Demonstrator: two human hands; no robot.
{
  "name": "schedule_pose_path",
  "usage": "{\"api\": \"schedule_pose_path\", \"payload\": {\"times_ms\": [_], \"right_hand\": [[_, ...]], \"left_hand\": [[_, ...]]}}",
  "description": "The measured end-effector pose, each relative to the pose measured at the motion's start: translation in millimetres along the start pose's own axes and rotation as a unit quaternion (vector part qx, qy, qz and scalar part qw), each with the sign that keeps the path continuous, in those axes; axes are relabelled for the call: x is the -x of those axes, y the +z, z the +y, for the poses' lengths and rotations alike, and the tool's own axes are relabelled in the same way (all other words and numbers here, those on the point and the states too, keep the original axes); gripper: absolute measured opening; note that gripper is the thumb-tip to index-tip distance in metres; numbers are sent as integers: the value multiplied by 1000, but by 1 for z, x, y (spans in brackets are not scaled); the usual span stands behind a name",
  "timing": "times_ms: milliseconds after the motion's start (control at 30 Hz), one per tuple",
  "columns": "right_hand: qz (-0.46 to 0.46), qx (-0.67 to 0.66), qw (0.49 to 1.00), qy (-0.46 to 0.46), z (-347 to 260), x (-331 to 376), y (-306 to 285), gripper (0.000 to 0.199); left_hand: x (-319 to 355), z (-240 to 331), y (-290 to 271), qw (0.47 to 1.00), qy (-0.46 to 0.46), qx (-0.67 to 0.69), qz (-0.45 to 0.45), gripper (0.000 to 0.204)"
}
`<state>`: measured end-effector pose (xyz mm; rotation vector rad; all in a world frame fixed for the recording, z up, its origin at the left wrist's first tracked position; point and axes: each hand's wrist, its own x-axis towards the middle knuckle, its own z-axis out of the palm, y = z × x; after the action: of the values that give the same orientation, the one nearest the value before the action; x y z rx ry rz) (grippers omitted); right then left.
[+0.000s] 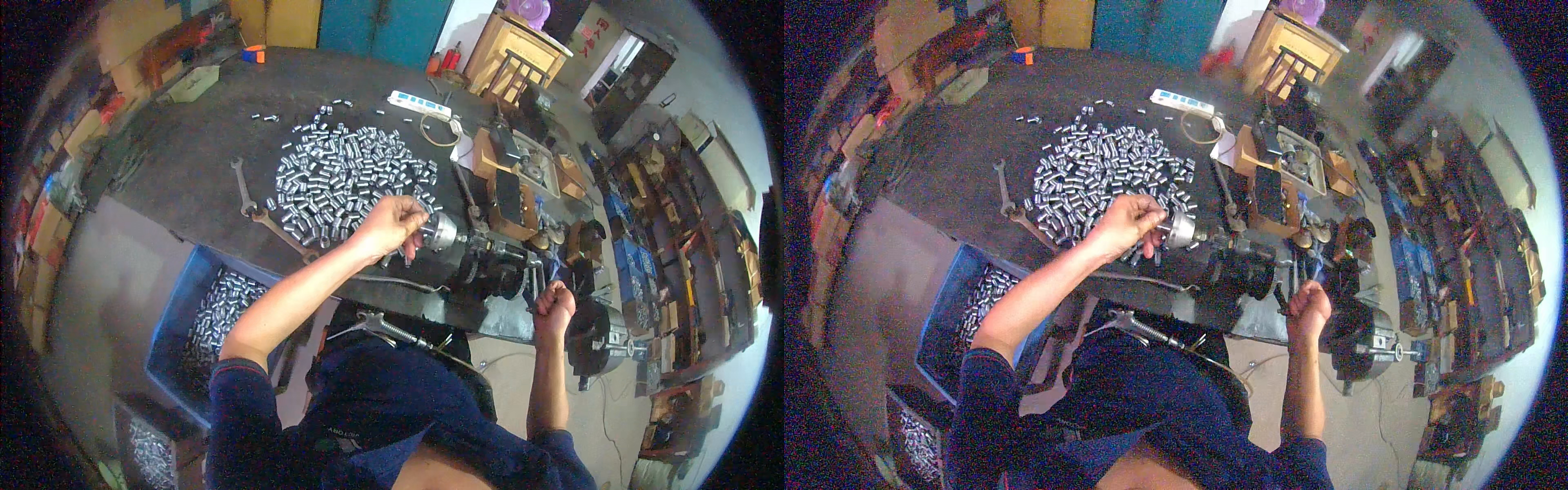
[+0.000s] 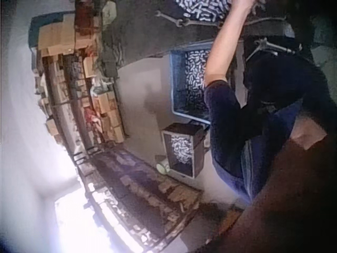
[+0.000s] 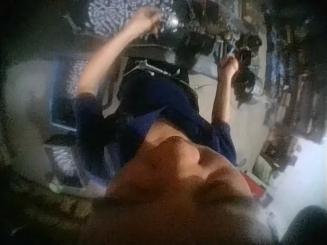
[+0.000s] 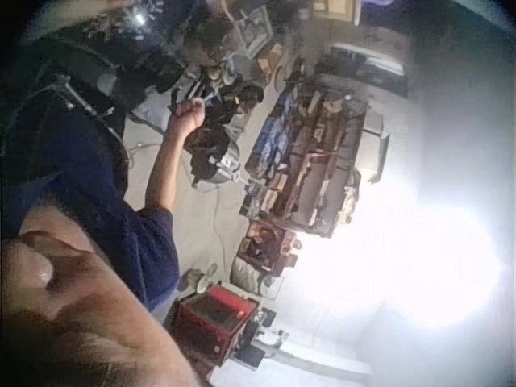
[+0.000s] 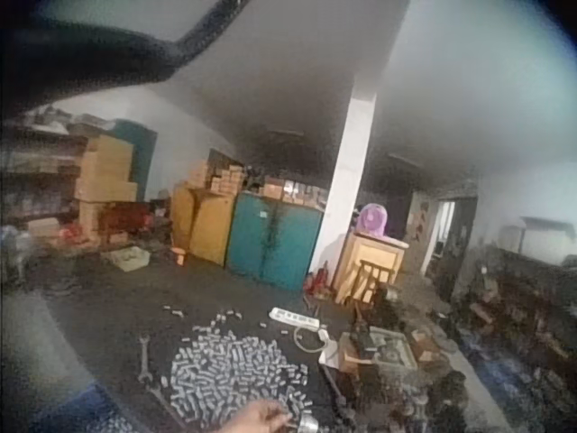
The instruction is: The person repeatedly picks small cylindrical metal parts from a pile on the workbench, inserts them into a bench-mounted drill press, and operates the lever to process each part. The processed parts are dropped into a blue bin below. The person occasionally uses a wrench to adjust the machine.
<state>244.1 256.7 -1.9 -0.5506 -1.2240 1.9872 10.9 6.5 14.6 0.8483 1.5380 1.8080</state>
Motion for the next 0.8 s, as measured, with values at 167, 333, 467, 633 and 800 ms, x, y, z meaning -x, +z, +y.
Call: {"api": "schedule_pose_path", "payload": {"times_ms": [167,333,467,633,800], "right_hand": [[-40,-3,999,-32,-18,-22,18,14],[-52,-22,997,-57,-17,-58,16,9],[-43,-19,996,-73,-15,-57,18,9],[-64,-22,995,-74,-16,-49,15,12],[-46,-17,997,-59,-16,-43,14,15]], "left_hand": [[2,1,-2,996,78,-27,-19,5],[1,-3,-4,996,68,34,-46,8],[4,-4,-2,992,46,-119,10,24],[9,-1,9,986,3,-158,47,42],[6,-16,13,973,45,-201,101,42]]}}
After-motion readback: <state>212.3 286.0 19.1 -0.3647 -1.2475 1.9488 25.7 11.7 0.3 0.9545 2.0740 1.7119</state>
